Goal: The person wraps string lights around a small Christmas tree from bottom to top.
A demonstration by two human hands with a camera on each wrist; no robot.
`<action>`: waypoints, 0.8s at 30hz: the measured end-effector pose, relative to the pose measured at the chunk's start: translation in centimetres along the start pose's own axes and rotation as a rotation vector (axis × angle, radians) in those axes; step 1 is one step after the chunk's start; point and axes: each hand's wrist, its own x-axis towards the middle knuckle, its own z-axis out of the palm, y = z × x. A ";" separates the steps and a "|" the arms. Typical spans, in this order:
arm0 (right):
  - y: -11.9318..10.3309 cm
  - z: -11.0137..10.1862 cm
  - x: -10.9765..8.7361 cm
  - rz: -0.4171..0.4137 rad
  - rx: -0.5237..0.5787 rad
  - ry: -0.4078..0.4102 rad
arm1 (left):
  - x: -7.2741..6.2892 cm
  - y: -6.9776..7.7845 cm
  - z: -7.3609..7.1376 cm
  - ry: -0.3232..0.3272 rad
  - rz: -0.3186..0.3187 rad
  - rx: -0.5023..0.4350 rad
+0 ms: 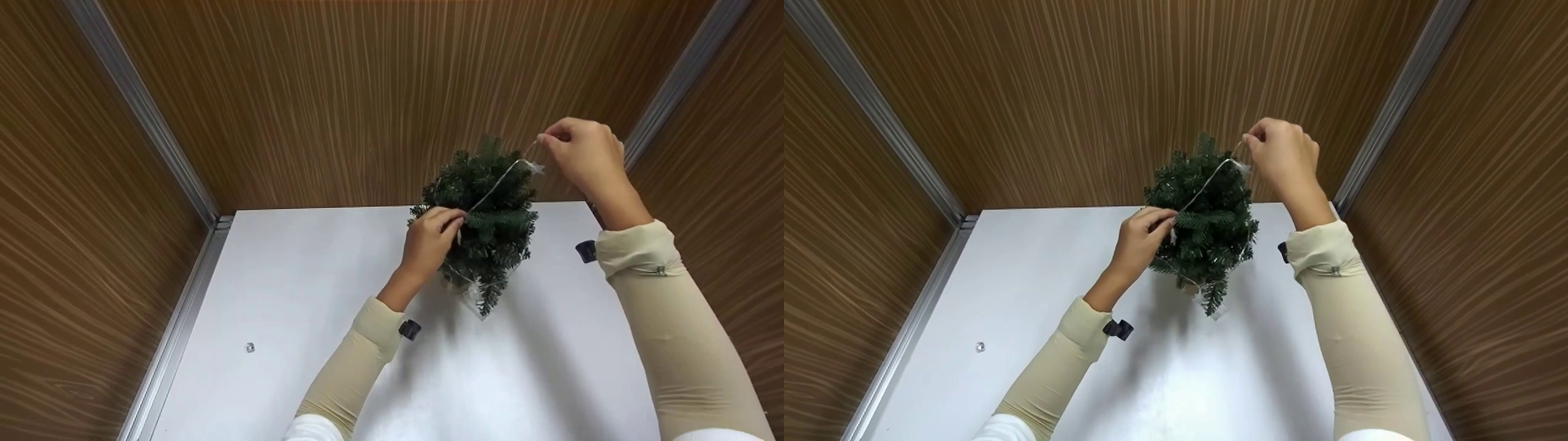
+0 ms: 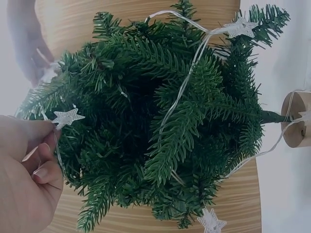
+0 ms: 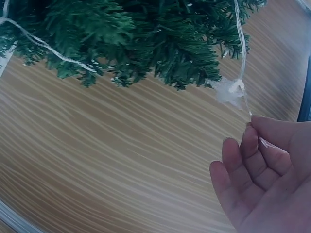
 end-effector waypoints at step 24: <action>2.3 2.4 1.4 0.060 0.070 -0.010 | 0.0 0.3 0.4 -0.002 -0.021 -0.049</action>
